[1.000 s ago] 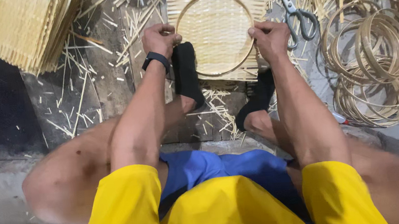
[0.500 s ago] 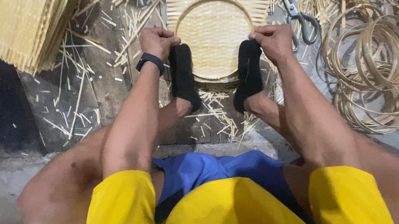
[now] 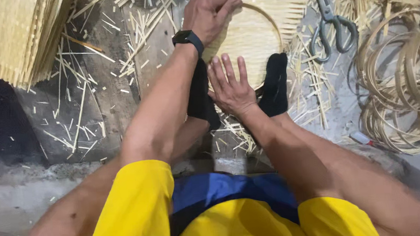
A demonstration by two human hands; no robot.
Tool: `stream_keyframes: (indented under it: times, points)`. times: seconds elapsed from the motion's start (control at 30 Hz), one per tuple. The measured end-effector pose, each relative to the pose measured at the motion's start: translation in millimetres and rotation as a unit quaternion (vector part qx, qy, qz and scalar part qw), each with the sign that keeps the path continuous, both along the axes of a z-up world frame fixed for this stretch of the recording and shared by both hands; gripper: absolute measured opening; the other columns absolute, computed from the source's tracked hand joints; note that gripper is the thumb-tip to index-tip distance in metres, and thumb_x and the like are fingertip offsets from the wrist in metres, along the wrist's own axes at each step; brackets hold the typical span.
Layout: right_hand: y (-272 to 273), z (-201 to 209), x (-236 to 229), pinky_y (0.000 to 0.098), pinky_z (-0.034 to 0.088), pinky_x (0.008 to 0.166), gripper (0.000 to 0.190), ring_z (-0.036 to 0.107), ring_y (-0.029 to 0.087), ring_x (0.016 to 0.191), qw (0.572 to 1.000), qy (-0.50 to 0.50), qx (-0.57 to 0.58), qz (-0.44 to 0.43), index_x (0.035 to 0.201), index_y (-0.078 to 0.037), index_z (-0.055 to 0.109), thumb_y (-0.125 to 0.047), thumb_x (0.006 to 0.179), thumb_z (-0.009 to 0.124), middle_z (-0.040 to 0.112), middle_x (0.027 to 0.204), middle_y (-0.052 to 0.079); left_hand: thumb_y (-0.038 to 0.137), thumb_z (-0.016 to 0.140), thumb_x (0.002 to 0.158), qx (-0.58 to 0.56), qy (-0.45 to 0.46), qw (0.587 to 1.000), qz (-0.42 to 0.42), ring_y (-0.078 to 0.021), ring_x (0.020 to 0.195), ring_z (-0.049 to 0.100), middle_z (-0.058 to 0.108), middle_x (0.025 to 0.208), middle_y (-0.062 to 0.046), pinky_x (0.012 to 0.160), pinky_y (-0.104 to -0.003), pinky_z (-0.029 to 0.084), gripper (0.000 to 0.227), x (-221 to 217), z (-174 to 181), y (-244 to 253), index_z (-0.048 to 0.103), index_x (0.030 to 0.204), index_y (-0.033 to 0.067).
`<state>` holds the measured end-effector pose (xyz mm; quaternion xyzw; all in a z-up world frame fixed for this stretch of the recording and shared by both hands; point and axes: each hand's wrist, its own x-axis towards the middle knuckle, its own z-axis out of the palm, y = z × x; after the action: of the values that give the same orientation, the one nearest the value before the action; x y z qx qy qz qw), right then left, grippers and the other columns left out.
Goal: The person sits on the floor and repeatedly cuts circular pieces from rectangular woven bamboo mats using shears. They place each cut circle into a stack of finished pieces.
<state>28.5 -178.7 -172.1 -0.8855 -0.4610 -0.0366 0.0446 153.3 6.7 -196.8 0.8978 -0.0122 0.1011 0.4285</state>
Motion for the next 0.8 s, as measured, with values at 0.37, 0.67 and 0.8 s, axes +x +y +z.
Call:
stream_keyframes:
  times: [0.37,0.67,0.8]
  points:
    - [-8,-2,6,0.0637,0.018,0.125,0.083,0.025,0.039,0.154,1.0,0.024,-0.005,0.008,0.154,-0.002,0.054,-0.052,0.091,0.073,0.038,0.16,0.02,0.035,0.075,0.097,0.008,0.037,0.999,0.015,-0.0279,0.113,0.062,0.07,0.114,-0.004,0.098,-0.042,0.051,0.019,-3,2,-7,0.083,0.11,0.0238]
    - [-5,34,29,0.0621,0.027,0.115,0.073,0.034,0.039,0.142,0.987,0.162,0.01,0.004,0.142,0.0,0.055,-0.049,0.09,0.07,0.042,0.149,0.022,0.035,0.07,0.099,0.032,0.031,0.999,0.001,-0.0312,0.113,0.06,0.067,0.121,-0.006,0.097,-0.043,0.049,0.02,5,11,-9,0.083,0.108,0.0225]
    - [-29,47,110,0.0533,0.034,0.116,0.055,0.048,0.038,0.135,0.979,0.148,0.118,-0.074,0.142,-0.004,0.057,-0.031,0.097,0.073,0.053,0.146,0.017,0.035,0.069,0.1,0.052,0.017,0.998,-0.017,-0.0337,0.115,0.058,0.066,0.124,-0.009,0.094,-0.044,0.05,0.021,6,14,-5,0.082,0.103,0.0185]
